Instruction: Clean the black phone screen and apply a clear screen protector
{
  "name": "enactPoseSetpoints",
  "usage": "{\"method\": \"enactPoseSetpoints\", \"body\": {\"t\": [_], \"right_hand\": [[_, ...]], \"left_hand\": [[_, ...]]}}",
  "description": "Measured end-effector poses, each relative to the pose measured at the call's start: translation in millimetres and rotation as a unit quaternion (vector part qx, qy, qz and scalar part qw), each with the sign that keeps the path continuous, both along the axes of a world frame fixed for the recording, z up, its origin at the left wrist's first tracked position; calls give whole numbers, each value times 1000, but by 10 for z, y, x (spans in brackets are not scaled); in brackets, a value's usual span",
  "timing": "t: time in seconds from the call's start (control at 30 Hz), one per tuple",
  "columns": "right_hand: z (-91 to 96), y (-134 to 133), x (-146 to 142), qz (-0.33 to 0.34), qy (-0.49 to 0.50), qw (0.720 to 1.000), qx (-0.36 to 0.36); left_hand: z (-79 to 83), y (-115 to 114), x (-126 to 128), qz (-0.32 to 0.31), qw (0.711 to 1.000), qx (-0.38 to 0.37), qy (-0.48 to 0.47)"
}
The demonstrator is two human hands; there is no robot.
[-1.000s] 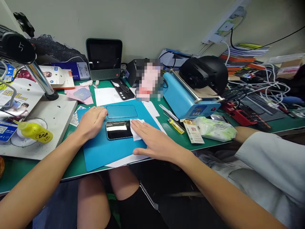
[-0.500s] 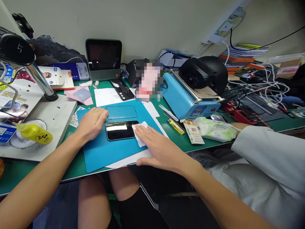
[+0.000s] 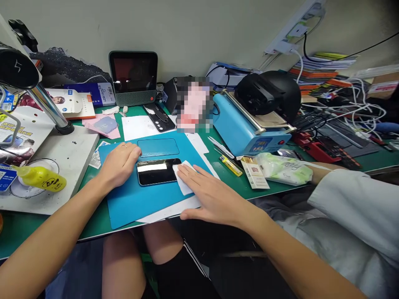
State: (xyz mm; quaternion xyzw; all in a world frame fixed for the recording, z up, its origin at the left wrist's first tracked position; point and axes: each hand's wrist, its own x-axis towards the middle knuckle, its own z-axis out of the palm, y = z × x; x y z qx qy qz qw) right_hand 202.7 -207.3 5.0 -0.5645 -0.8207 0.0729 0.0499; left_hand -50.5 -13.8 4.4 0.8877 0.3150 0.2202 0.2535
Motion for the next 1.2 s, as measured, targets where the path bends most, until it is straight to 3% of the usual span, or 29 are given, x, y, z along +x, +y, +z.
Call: {"method": "enactPoseSetpoints", "body": {"t": [0.23, 0.4, 0.6, 0.77, 0.97, 1.2], "right_hand": [[-21, 51, -56, 22, 29, 999, 17], [11, 199, -121, 36, 30, 998, -34], [-1, 139, -61, 57, 37, 998, -8], [10, 270, -62, 59, 44, 997, -36], [10, 198, -40, 48, 46, 997, -29], [44, 455, -236, 80, 55, 994, -56]], "left_hand": [[-19, 6, 18, -2, 1000, 1, -2], [5, -14, 16, 1, 1000, 6, -6], [7, -23, 18, -2, 1000, 11, -11], [7, -24, 17, 5, 1000, 8, -13], [-8, -30, 33, -3, 1000, 7, -12], [-7, -25, 38, 0, 1000, 9, -12]]}}
